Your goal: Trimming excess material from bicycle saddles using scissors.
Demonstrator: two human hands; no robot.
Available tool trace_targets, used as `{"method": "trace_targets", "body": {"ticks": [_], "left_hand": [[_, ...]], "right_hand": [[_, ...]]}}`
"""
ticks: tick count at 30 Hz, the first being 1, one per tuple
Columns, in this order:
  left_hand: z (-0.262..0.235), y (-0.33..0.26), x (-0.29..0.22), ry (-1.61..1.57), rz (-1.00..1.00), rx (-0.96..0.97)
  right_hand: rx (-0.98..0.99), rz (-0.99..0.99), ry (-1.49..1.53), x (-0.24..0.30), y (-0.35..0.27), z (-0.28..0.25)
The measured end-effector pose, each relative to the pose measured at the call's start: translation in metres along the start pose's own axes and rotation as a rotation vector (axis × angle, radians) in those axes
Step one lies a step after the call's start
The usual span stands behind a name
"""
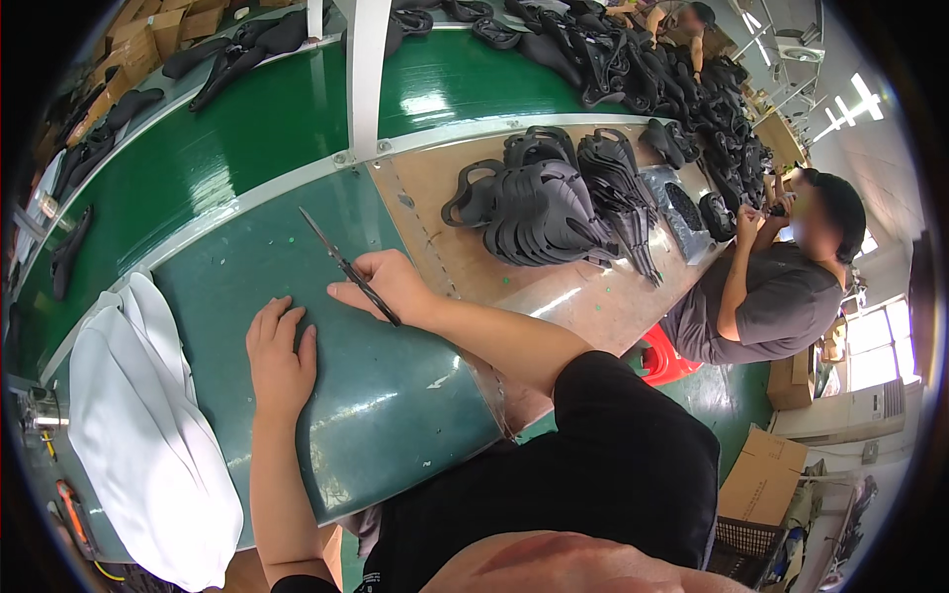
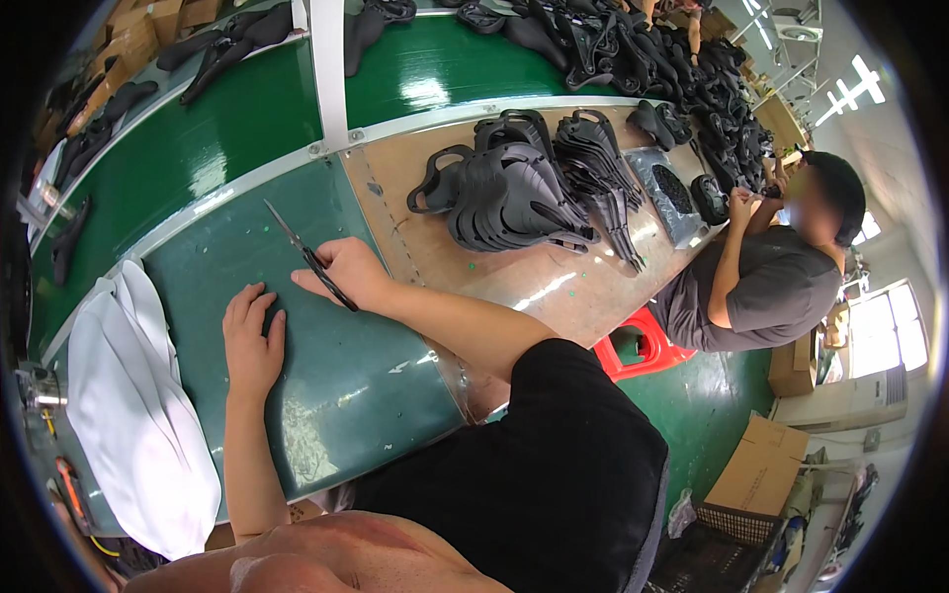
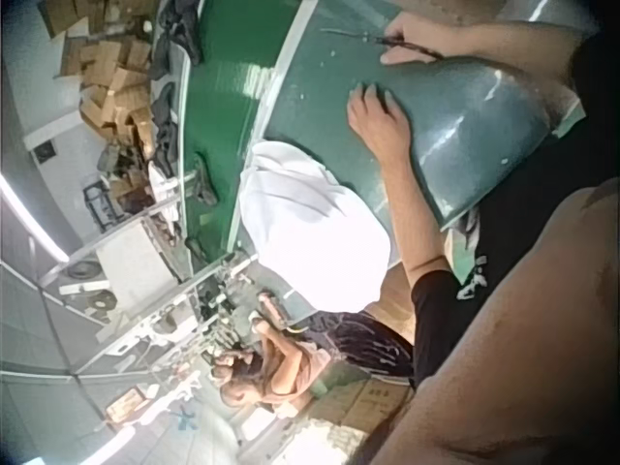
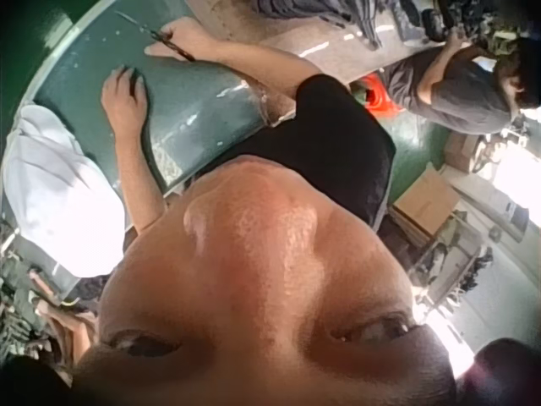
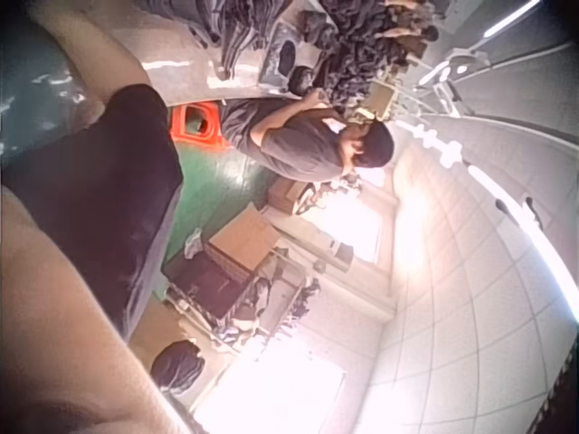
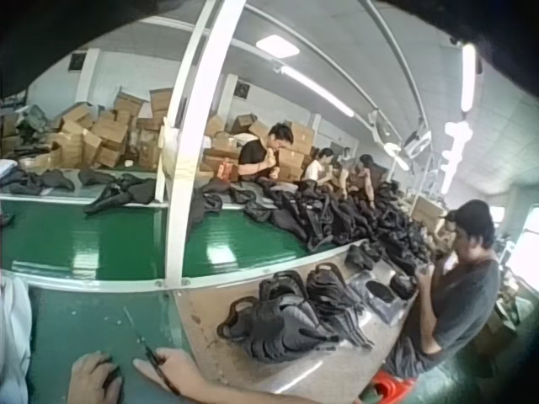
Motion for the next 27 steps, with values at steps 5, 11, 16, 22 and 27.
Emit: {"method": "trace_targets", "body": {"ticks": [5, 11, 16, 22, 27], "left_hand": [[-0.001, 0.0, 0.0, 0.0, 0.001, -0.001], [-0.001, 0.001, -0.001, 0.0, 0.001, 0.006], [-0.003, 0.001, -0.002, 0.005, 0.016, -0.008], [-0.005, 0.002, -0.004, -0.005, 0.028, -0.03], [-0.004, 0.002, -0.003, -0.017, 0.021, -0.041]], "right_hand": [[0.017, 0.024, -0.013, 0.002, -0.002, 0.0], [0.025, 0.028, 0.002, 0.002, -0.003, -0.001], [0.03, 0.017, 0.052, 0.005, -0.003, 0.001], [0.005, -0.043, -0.002, -0.002, 0.001, 0.0], [0.029, 0.056, 0.052, -0.003, -0.002, 0.0]]}}
Point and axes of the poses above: each hand's wrist, its own y-axis towards the middle knuckle, its own z-axis out of the palm, x = y × z, the point moved 7 cm from there along y, towards the middle knuckle, and after that the axes turned 8 degrees about z, right-handed, at the moved point
